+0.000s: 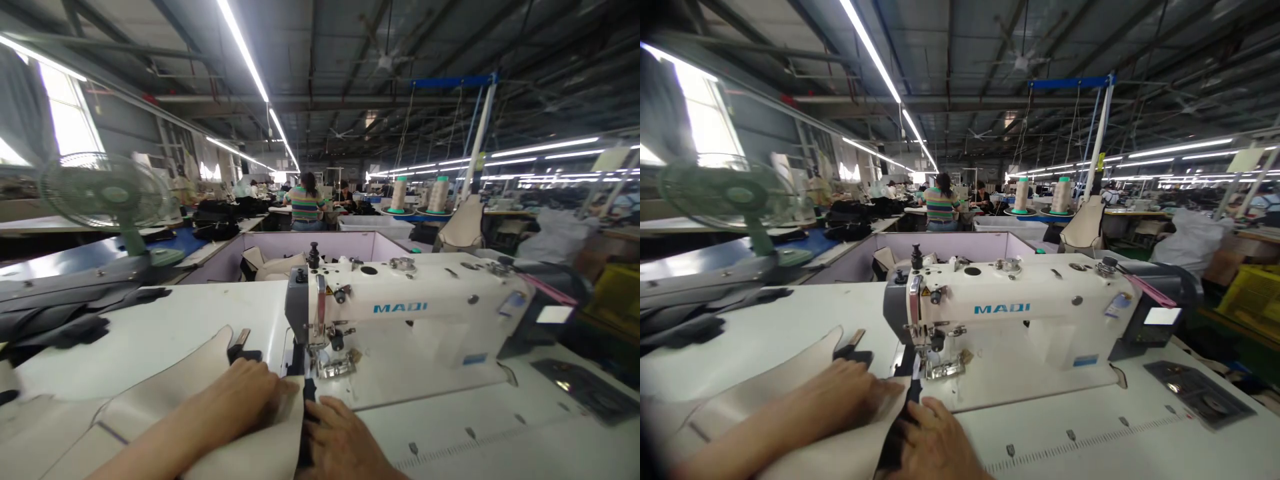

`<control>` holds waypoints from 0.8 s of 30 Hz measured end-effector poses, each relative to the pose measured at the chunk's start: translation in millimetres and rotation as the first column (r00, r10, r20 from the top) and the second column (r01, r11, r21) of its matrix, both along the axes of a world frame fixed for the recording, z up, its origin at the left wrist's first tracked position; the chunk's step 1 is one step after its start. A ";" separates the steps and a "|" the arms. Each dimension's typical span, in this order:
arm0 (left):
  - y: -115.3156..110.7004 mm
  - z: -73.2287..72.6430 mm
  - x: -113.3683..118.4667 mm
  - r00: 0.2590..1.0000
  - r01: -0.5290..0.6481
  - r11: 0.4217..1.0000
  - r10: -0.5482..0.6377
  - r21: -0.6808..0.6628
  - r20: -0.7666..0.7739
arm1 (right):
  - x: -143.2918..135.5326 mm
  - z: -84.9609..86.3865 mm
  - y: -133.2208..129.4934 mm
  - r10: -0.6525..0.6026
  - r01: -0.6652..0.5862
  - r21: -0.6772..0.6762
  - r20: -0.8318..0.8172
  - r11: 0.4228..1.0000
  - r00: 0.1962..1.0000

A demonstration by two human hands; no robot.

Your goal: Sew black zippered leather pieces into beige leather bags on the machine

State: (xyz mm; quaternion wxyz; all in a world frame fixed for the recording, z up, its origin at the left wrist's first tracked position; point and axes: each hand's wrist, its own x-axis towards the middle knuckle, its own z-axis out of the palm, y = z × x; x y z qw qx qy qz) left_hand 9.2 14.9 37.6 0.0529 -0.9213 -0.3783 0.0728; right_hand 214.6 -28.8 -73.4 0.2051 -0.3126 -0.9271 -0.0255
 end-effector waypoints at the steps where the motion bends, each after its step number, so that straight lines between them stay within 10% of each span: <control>1: 2.8 0.2 5.7 1.000 0.022 1.000 -0.022 0.013 0.002 | 2.4 -3.9 2.5 0.008 -0.009 -0.023 -0.014 1.000 1.000; 8: 29.2 7.4 24.3 0.993 0.114 0.992 -0.113 0.055 -0.030 | -4.4 -31.9 25.2 -0.084 0.093 0.044 -0.174 0.995 0.981; 18: 37.3 -24.8 14.4 0.989 0.148 0.988 -0.149 0.053 0.012 | -3.1 -54.6 33.1 -0.079 0.106 0.235 -0.121 0.966 0.990; 24: 29.0 -3.9 20.4 0.994 0.106 0.994 -0.106 -0.005 -0.017 | -9.9 -63.1 35.7 -0.093 0.153 0.351 -0.183 0.924 0.979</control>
